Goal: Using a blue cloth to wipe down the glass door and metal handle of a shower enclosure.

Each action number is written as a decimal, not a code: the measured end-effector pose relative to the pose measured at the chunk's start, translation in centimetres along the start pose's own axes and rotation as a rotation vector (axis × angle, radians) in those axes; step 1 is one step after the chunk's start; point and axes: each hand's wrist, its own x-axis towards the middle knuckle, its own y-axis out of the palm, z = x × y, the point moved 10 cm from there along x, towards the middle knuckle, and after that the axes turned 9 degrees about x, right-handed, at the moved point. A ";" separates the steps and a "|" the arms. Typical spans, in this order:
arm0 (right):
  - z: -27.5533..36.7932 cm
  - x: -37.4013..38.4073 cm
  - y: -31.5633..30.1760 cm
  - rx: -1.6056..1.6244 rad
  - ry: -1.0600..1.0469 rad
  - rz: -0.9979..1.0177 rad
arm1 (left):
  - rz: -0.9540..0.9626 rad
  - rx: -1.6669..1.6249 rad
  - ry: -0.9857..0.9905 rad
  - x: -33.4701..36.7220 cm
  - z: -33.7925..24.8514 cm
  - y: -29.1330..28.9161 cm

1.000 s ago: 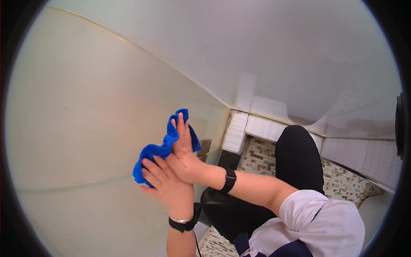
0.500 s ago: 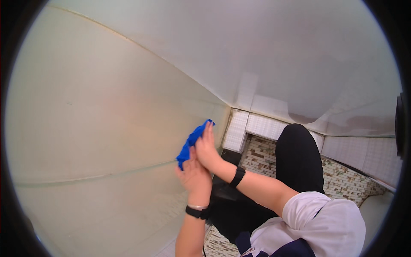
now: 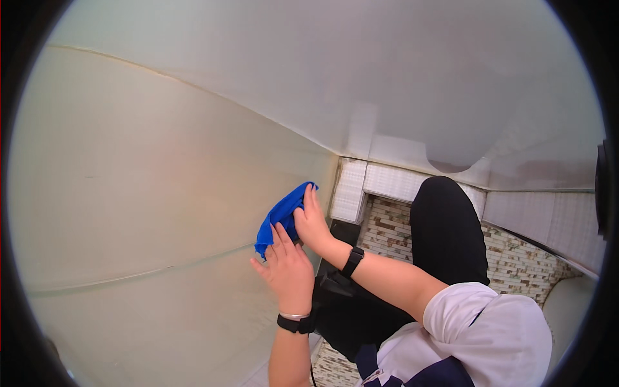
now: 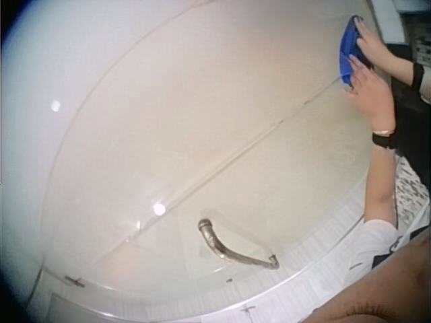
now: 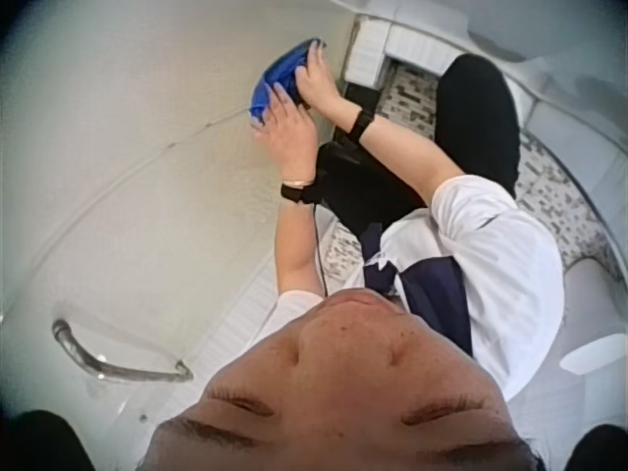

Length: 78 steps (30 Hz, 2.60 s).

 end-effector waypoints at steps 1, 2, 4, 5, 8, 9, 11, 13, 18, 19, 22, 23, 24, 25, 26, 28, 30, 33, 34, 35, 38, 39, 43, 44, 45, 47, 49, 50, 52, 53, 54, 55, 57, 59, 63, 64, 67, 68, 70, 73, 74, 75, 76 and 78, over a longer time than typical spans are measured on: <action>-0.3 -0.4 0.2 0.000 0.006 -0.003 | 0.005 0.000 0.005 -0.1 -0.2 0.8; -0.6 -0.9 0.8 0.040 0.023 0.030 | -0.040 0.014 -0.025 -0.2 0.1 0.9; -1.8 -1.2 1.3 0.072 0.046 0.051 | -0.081 0.025 -0.046 -0.3 0.0 1.1; -3.8 -0.8 0.8 0.065 0.046 0.037 | -0.047 -0.012 -0.005 -0.1 -0.9 1.2; -8.3 -0.2 -0.1 -0.044 0.118 0.047 | -0.011 -0.048 0.071 0.0 -3.0 2.0; -8.9 -0.7 -0.3 -0.042 0.118 0.042 | -0.005 -0.043 0.101 -0.1 -3.6 2.4; -9.1 -2.8 1.0 0.092 0.267 0.089 | -0.001 -0.014 0.085 -0.6 -2.7 3.9; -8.3 -4.2 1.3 0.048 0.199 0.121 | -0.006 0.000 0.081 -1.1 -2.4 4.7; -10.1 -4.2 2.4 0.039 0.174 0.114 | -0.014 0.026 0.110 -1.3 -2.4 4.7; -10.8 -4.0 2.7 0.136 0.187 0.027 | -0.003 0.037 0.105 -1.3 -2.0 4.7; -13.0 -1.2 2.3 -0.048 0.043 0.009 | 0.022 0.018 0.122 -0.7 -3.0 3.2; -12.9 0.3 1.0 -0.223 -0.093 -0.018 | 0.008 -0.053 0.143 -0.3 -4.2 2.4; -11.4 1.4 -0.9 -0.363 -0.272 -0.082 | -0.002 -0.124 0.162 -0.1 -5.4 1.8; -7.8 1.0 1.3 -0.331 -0.271 -0.035 | 0.019 -0.087 0.123 -0.4 -3.3 2.8; -4.2 0.2 2.5 -0.061 -0.243 0.011 | -0.006 -0.046 0.059 -0.8 -1.0 3.3; 3.6 0.8 1.2 0.174 -0.236 0.039 | -0.062 -0.042 0.000 -0.5 0.0 1.8; 10.8 0.9 1.0 0.187 -0.489 0.108 | -0.142 -0.090 -0.096 0.6 1.2 -1.7; 18.7 -0.8 3.1 0.052 -0.686 0.184 | -0.376 -0.023 -0.225 1.1 4.7 -7.2; 21.1 -1.3 3.5 0.058 -0.711 0.214 | -0.387 -0.032 -0.288 1.2 6.2 -9.2; 23.6 -2.8 4.5 0.019 -0.839 0.271 | -0.395 -0.018 -0.327 1.1 7.6 -10.2; 27.2 -6.1 6.6 -0.093 -1.043 0.397 | -0.591 -0.016 -0.529 -1.0 11.9 -13.9; 27.8 -7.3 7.0 -0.176 -1.090 0.437 | -0.603 -0.009 -0.566 -1.7 12.5 -14.4; 21.8 -8.5 6.5 -0.388 -1.078 0.406 | -0.399 0.049 -0.483 -3.7 10.6 -11.0; 20.3 -9.0 6.3 -0.427 -1.065 0.438 | -0.349 -0.021 -0.422 -4.4 9.7 -9.0; 19.7 -9.4 6.3 -0.421 -1.039 0.484 | -0.307 -0.089 -0.357 -4.7 9.2 -8.2; 21.2 -10.1 6.2 -0.359 -1.022 0.501 | -0.385 -0.150 -0.366 -5.3 10.1 -9.2; 23.5 -10.7 6.8 -0.357 -1.084 0.519 | -0.453 -0.209 -0.371 -5.7 10.9 -10.5; 25.6 -11.1 6.9 -0.359 -1.114 0.522 | -0.535 -0.171 -0.412 -5.6 12.0 -12.9; 30.9 -11.7 7.8 -0.369 -1.187 0.489 | -0.671 -0.174 -0.470 -5.0 14.6 -18.0; 31.4 -12.4 7.0 -0.363 -1.233 0.491 | -0.676 -0.178 -0.506 -5.7 13.7 -18.4; 34.6 -13.3 8.0 -0.388 -1.242 0.483 | -0.774 -0.192 -0.513 -6.2 15.8 -21.5; 37.0 -14.1 8.4 -0.412 -1.242 0.483 | -0.859 -0.205 -0.523 -6.8 16.9 -23.6; 37.8 -16.6 6.9 -0.387 -1.298 0.441 | -0.866 -0.191 -0.555 -8.2 16.2 -23.9; 38.8 -19.0 6.1 -0.535 -1.353 0.267 | -0.895 -0.160 -0.570 -10.3 16.6 -24.5; 34.4 -23.1 3.8 -0.466 -1.245 0.297 | -0.847 -0.180 -0.455 -13.7 14.1 -20.9; 33.6 -23.7 3.7 -0.461 -1.256 0.295 | -0.849 -0.158 -0.426 -14.1 13.2 -19.5; 34.2 -20.8 4.8 -0.347 -1.181 0.446 | -0.899 -0.139 -0.426 -12.0 13.7 -20.4; 34.8 -20.5 5.0 -0.381 -1.289 0.450 | -0.890 -0.185 -0.420 -11.1 14.0 -21.2; 36.7 -19.7 6.0 -0.407 -1.389 0.461 | -0.874 -0.231 -0.406 -9.6 15.3 -23.0; 41.3 -19.4 7.7 -0.444 -1.439 0.482 | -0.939 -0.219 -0.435 -8.9 18.6 -28.2; 42.7 -19.1 7.9 -0.399 -1.421 0.509 | -0.994 -0.225 -0.450 -8.8 19.3 -29.5; 43.8 -18.8 8.0 -0.356 -1.403 0.535 | -1.050 -0.232 -0.465 -8.6 19.9 -30.7; 45.0 -17.9 8.4 -0.381 -1.420 0.537 | -1.082 -0.228 -0.462 -7.9 20.4 -32.0; 47.0 -16.3 8.4 -0.333 -1.392 0.541 | -1.136 -0.187 -0.465 -6.8 20.7 -34.2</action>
